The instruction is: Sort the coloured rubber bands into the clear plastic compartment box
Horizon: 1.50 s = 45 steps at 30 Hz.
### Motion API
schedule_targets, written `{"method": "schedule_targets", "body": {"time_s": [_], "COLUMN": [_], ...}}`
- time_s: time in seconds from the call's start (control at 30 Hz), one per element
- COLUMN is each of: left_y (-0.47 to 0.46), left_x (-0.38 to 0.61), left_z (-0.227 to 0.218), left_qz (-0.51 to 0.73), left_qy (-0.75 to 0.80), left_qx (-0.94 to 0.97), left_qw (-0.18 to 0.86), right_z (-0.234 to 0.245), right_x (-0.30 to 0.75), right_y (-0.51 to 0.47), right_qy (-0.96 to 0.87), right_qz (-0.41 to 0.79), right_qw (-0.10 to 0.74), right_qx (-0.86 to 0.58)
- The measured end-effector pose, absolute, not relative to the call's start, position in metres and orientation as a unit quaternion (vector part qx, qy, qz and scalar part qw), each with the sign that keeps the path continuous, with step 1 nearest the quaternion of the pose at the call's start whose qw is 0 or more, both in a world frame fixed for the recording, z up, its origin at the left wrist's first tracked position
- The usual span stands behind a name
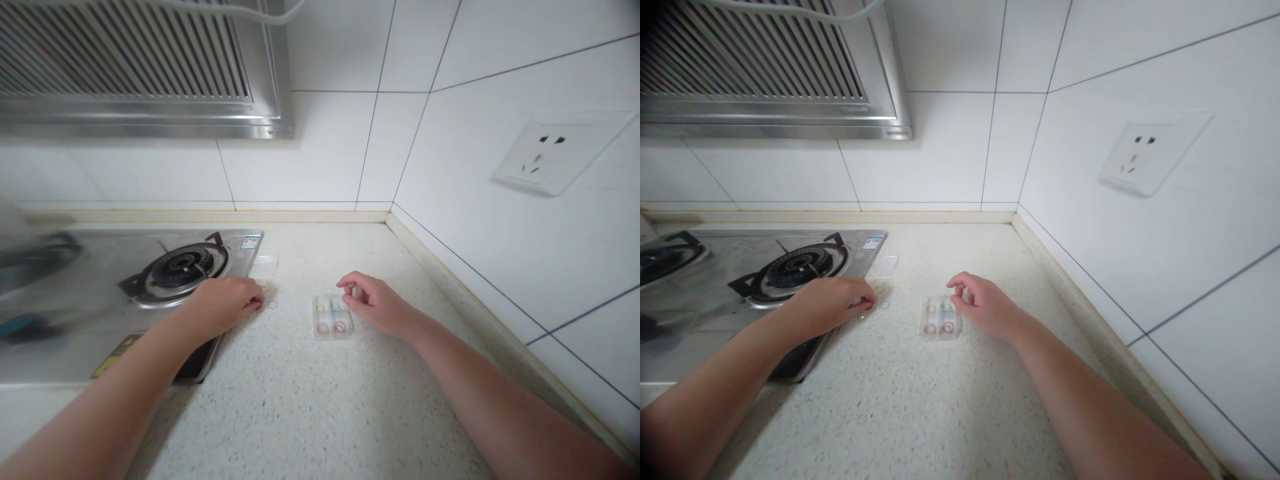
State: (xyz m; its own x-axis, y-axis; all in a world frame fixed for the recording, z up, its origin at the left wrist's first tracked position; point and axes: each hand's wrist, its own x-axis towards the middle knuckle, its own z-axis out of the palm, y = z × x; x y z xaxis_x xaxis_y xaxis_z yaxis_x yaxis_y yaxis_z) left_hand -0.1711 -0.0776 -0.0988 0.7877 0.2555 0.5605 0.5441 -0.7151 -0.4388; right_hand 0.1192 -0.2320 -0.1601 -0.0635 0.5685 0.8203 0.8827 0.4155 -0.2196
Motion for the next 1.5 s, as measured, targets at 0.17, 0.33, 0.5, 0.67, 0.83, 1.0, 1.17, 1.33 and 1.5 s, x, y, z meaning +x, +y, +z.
{"method": "schedule_targets", "body": {"time_s": [0.17,0.33,0.5,0.67,0.83,1.0,1.17,1.33,1.5], "left_y": [-0.079,-0.082,-0.082,-0.084,-0.083,-0.081,-0.085,-0.105,-0.129], "left_x": [-0.171,-0.171,-0.172,-0.171,-0.171,-0.172,-0.169,-0.141,-0.11], "left_z": [-0.097,-0.095,-0.094,-0.095,-0.094,-0.092,-0.099,-0.126,-0.147], "left_qz": [-0.255,-0.267,-0.267,-0.274,-0.263,-0.277,-0.38,-0.496,-0.461], "left_qy": [-0.225,-0.23,-0.235,-0.231,-0.234,-0.217,-0.112,-0.036,0.005], "left_qx": [-0.888,-0.885,-0.881,-0.879,-0.878,-0.882,-0.883,-0.865,-0.842], "left_qw": [0.309,0.304,0.311,0.315,0.325,0.313,0.252,-0.07,-0.281], "right_z": [-0.16,-0.159,-0.159,-0.16,-0.161,-0.16,-0.159,-0.159,-0.161], "right_x": [0.12,0.121,0.119,0.119,0.119,0.119,0.118,0.114,0.106], "right_y": [-0.232,-0.23,-0.23,-0.23,-0.232,-0.233,-0.232,-0.233,-0.237], "right_qy": [-0.711,-0.712,-0.718,-0.717,-0.72,-0.719,-0.717,-0.717,-0.715], "right_qz": [-0.177,-0.179,-0.176,-0.175,-0.173,-0.183,-0.194,-0.224,-0.27], "right_qw": [0.448,0.448,0.441,0.449,0.445,0.443,0.455,0.461,0.458], "right_qx": [-0.512,-0.51,-0.51,-0.504,-0.503,-0.504,-0.491,-0.473,-0.454]}}
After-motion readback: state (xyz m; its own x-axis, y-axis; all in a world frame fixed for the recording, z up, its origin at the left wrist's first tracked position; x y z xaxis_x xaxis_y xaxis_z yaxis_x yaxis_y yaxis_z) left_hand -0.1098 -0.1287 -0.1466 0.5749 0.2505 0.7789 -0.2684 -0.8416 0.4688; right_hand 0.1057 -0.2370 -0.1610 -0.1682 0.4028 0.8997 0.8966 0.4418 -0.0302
